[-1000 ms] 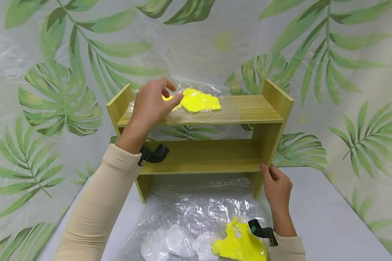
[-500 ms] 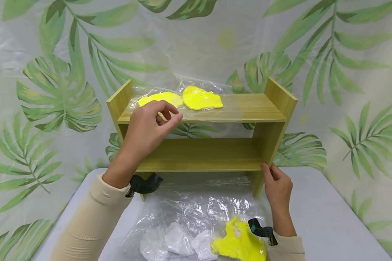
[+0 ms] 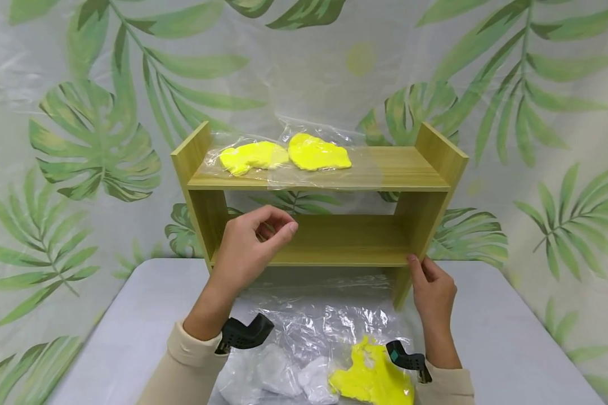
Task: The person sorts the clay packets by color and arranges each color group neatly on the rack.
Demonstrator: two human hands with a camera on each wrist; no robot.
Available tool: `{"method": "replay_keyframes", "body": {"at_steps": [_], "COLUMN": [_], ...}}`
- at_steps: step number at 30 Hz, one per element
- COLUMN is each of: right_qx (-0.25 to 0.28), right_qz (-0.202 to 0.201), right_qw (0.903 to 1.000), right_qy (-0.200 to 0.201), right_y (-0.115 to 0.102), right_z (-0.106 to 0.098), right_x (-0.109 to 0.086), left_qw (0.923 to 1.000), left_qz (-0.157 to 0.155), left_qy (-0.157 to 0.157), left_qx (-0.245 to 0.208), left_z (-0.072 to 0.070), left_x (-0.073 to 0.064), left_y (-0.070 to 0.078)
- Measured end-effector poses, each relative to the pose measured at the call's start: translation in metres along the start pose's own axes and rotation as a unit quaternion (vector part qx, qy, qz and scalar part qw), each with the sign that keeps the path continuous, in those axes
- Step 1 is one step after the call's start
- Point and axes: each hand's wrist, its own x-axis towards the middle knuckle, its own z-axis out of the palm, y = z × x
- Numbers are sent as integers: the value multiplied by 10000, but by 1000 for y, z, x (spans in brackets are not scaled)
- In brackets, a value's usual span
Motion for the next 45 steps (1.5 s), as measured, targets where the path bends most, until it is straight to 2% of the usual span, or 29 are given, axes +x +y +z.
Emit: {"method": "replay_keyframes", "body": {"at_steps": [5,9,14,20,29,34,45], "right_qx": [32,47,94,134,138,101,116], "right_qz": [5,-19,-6,-25,16,-4,133], "right_qw": [10000,10000,10000,9999,9999,9999,9998], "right_qy": [1,21,11,-21,-4,-16,-94], "right_y": [-1,-2,-2,0,2,1,-2], "right_z": [2,2,2,2,1,3,0], "right_x": [0,1,2,2,1,1,-1], "left_qw": [9996,9980,9932,9849,9785,9766,9771], "left_qz": [-218,-520,-898,-1185,-1332,-1468,-1450], "left_qy": [-185,-314,-473,-651,-1049,-1028,-1169], "left_qx": [-53,-167,-575,-1080,-1174,-1193,-1026], "left_z": [16,27,39,50,67,69,77], "left_x": [-18,-31,-44,-54,-69,-76,-85], "left_y": [-8,-16,-26,-28,-34,-37,-45]}}
